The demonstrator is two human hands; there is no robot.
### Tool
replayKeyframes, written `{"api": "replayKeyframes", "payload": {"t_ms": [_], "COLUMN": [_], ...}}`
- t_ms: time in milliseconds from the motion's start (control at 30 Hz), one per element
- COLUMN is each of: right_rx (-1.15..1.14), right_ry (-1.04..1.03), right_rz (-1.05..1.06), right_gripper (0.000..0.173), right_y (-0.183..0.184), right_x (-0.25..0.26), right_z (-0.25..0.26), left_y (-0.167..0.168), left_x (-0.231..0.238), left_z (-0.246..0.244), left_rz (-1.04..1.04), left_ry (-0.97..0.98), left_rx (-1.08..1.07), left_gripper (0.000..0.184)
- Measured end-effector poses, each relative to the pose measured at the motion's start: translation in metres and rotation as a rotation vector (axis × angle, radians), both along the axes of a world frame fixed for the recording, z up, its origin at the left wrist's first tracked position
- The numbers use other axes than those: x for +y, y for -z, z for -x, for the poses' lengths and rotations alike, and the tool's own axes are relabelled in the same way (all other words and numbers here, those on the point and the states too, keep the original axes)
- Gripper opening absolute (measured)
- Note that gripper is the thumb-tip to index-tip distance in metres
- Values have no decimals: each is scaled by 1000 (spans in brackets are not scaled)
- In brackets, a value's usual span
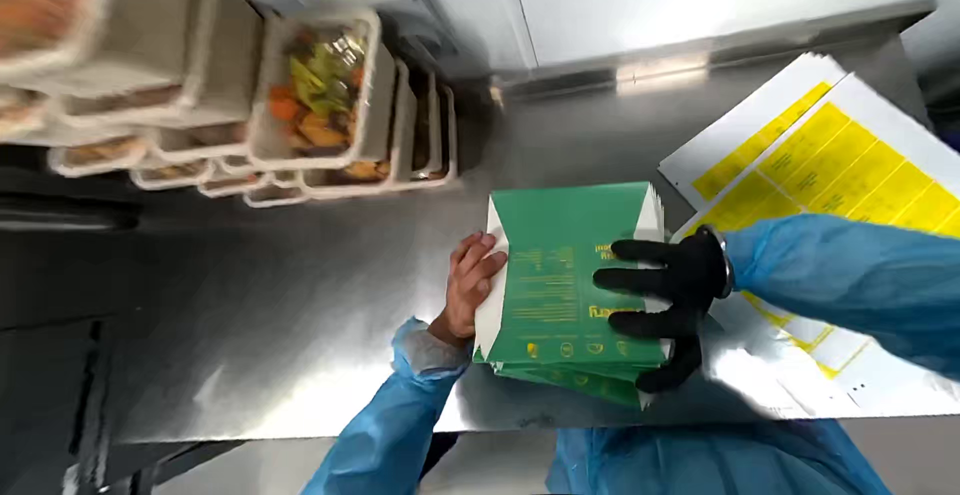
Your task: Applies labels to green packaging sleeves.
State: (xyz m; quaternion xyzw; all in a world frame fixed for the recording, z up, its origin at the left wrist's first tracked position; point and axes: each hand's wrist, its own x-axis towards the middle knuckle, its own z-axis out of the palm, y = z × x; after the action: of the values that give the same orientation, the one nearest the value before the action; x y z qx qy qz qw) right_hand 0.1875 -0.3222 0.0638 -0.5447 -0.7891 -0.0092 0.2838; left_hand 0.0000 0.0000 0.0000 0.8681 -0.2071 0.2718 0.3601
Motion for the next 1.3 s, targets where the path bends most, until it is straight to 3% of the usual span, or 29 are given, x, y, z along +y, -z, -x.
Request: {"api": "replayKeyframes", "payload": {"t_ms": [100, 167, 233, 333, 433, 533, 567, 600, 667, 767, 833, 867, 967, 1067, 1133, 1267, 1300], "right_rx": [6, -23, -81, -161, -244, -321, -325, -330, -304, -293, -277, -229, 16, 109, 93, 67, 50], "right_ry": [102, 55, -117, -368, -458, -474, -469, -453, -419, -232, 113, 318, 841, 1137, 1180, 1086, 1029], "right_rz": [-114, -72, 110, 297, 335, 389, 420, 446, 538, 592, 508, 491, 475, 509, 629, 913, 900], "right_gripper": [56, 46, 36, 39, 45, 71, 84, 92, 102, 93, 58, 51, 52, 48, 53, 108, 112], "right_y": [49, 58, 41, 25, 16, -2, -8, -13, -29, -62, -64, -57, -34, -11, -6, 9, 21], "right_x": [5, -2, -5, 1, 2, 1, 0, 0, -4, -26, -58, -79, -156, -234, -276, -315, -319], "right_z": [13, 14, 3, -8, -5, 2, 4, 7, 17, 55, 93, 113, 165, 190, 187, 160, 156], "left_y": [44, 49, 26, -25, -64, -89, -94, -94, -83, -72, -74, -76, -83, -89, -92, -99, -113], "left_x": [11, 9, 1, -4, -6, -27, -33, -36, -40, -46, -44, -42, -43, -44, -45, -39, -45], "left_z": [8, 19, 25, 31, 27, 1, -15, -33, -67, -95, -101, -101, -98, -98, -100, -104, -99], "left_rz": [-195, -311, -385, -467, -256, 155, 198, 168, -42, -226, -258, -261, -287, -330, -375, -466, -438], "left_ry": [20, 52, 72, 114, 48, -271, -344, -382, -365, -170, -78, -57, 0, 51, 78, -20, -110], "left_rx": [-86, -70, 38, 255, 342, 398, 488, 599, 811, 1039, 1079, 1073, 1053, 1085, 1115, 1092, 1004], "left_gripper": [25, 26, 30, 43, 29, 27, 32, 49, 83, 89, 82, 78, 75, 78, 79, 92, 92]}}
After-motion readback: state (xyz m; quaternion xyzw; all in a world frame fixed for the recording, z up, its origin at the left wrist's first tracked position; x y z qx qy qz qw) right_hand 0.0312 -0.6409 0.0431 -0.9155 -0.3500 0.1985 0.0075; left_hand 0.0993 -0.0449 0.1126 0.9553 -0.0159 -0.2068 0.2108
